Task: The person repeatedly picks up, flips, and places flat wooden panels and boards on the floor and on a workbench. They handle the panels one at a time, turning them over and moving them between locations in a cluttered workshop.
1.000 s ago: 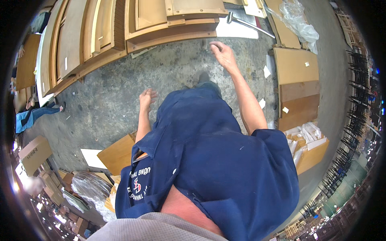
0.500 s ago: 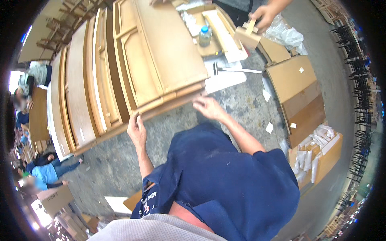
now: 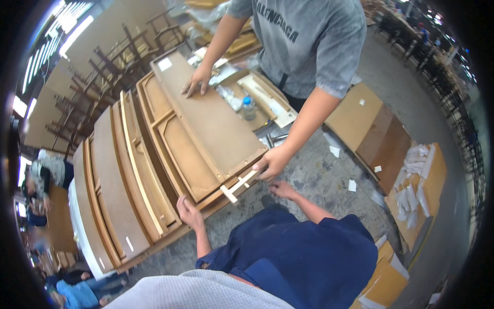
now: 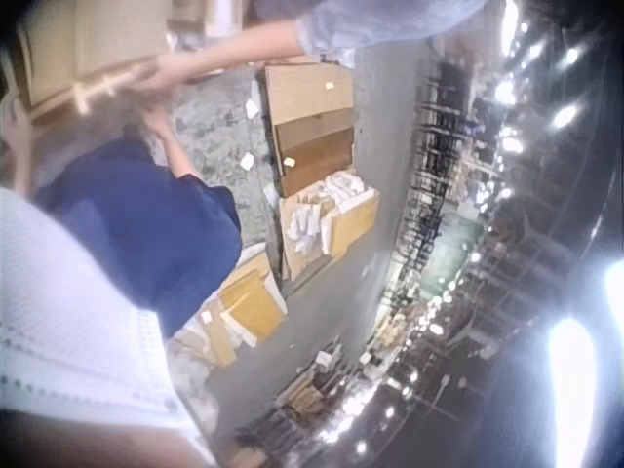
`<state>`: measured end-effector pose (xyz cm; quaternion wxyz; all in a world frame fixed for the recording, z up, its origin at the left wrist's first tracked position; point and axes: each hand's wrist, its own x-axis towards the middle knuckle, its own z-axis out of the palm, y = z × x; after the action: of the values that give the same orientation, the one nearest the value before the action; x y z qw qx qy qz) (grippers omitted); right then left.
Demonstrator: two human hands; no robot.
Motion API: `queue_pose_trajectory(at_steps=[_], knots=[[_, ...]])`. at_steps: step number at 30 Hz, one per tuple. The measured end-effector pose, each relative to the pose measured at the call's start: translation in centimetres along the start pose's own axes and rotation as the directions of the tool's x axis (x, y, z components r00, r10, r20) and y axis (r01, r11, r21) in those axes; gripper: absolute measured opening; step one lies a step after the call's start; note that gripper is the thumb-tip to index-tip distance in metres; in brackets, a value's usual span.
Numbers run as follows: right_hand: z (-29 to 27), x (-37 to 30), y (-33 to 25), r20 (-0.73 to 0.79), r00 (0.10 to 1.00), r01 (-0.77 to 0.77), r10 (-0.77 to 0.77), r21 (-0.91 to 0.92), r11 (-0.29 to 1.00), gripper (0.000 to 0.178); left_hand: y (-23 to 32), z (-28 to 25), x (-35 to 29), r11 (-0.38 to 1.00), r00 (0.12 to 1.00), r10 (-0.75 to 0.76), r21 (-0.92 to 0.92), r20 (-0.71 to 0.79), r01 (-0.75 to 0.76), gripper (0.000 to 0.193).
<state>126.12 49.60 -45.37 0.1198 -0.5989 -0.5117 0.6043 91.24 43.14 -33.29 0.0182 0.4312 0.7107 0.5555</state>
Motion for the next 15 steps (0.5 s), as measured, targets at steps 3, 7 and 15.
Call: queue_pose_trajectory(at_steps=[3, 7, 15], knots=[[2.6, -0.7, 2.7, -0.031, 0.999, 0.004, -0.015, -0.337, 0.942, 0.038, 0.5, -3.8, -0.6, 1.0, 1.0, -0.01, -0.021, 0.017, 0.01, 0.018], [5.9, -2.6, 5.0, -0.053, 0.998, -0.055, 0.037, -0.379, 0.924, 0.041, 0.2, -7.6, -2.3, 0.997, 0.993, -0.063, -0.042, 0.102, 0.068, 0.02], [10.4, -5.6, 4.9, -0.119, 0.983, 0.07, -0.142, -0.472, 0.879, 0.037, -2.2, -10.6, -4.9, 0.97, 0.901, -0.19, -0.068, 0.39, 0.234, 0.02]])
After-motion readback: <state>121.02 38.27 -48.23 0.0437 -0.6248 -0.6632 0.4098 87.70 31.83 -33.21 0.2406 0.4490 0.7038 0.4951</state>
